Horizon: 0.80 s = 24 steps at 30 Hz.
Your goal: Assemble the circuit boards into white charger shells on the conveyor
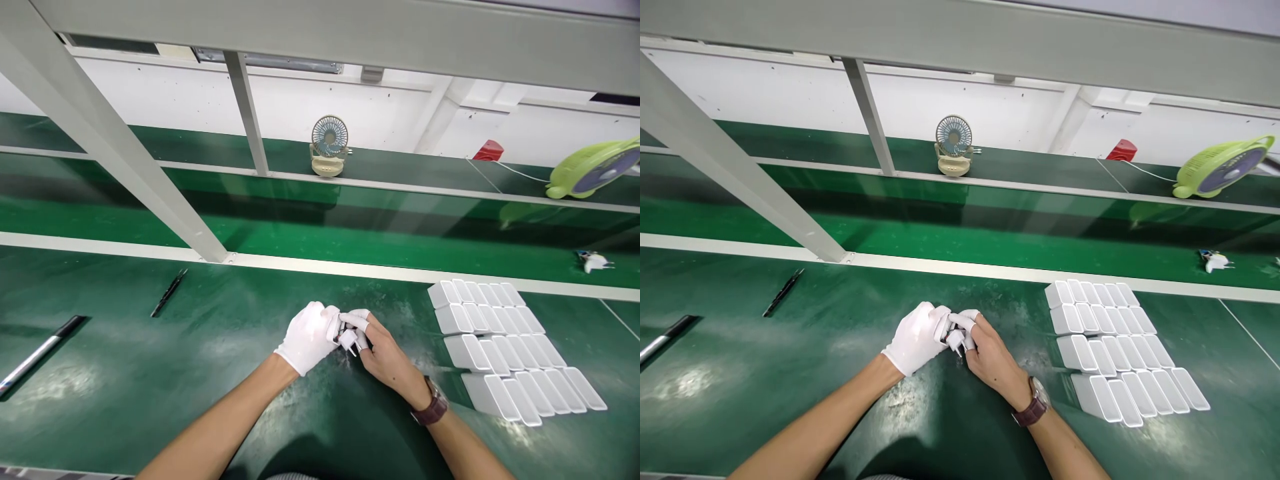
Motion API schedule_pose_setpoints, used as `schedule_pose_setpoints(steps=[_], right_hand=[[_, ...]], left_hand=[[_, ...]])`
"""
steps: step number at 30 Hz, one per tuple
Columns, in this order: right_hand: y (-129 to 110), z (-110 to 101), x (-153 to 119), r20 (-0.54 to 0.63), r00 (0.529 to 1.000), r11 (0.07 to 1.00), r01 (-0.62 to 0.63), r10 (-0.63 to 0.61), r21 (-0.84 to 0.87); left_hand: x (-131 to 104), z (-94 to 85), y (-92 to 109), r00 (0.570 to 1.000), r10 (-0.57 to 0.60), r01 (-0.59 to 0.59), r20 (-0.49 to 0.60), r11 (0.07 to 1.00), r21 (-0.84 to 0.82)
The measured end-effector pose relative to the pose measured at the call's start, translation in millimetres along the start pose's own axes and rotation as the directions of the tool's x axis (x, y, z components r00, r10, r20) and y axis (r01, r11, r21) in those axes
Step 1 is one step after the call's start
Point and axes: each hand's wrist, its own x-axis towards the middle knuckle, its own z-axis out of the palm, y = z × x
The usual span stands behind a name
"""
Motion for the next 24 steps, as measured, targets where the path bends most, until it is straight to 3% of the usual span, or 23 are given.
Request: schedule_pose_setpoints(steps=[4, 10, 16, 20, 24], right_hand=[[6.6, 0.4, 1.6, -0.106, 0.992, 0.998, 0.066, -0.065, 0.007], [8.8, 3.3, 0.8, -0.037, 0.999, 0.999, 0.034, -0.035, -0.029], [11.9, 2.5, -0.4, -0.108, 0.99, 0.995, 0.087, -0.092, -0.046], [15.0, 1.3, -1.3, -0.019, 0.992, 0.983, 0.12, -0.124, -0.143], [16.1, 0.6, 0.9, -0.166, 0.979, 0.992, 0.113, -0.119, -0.049]], left_hand=[[1.5, -2.4, 0.2, 0.999, 0.007, -0.007, 0.037, 1.0, -0.016], [3.0, -4.3, 0.8, 0.998, 0.015, -0.011, 0.058, 0.998, -0.06], [2.1, -4.3, 0.0, 0.997, -0.019, 0.024, 0.075, 0.998, -0.063], [2.5, -2.6, -0.7, 0.997, -0.013, 0.022, 0.073, 0.992, -0.122], [4.2, -1.9, -5.0, 0.998, 0.068, -0.065, 0.009, 0.97, -0.234]])
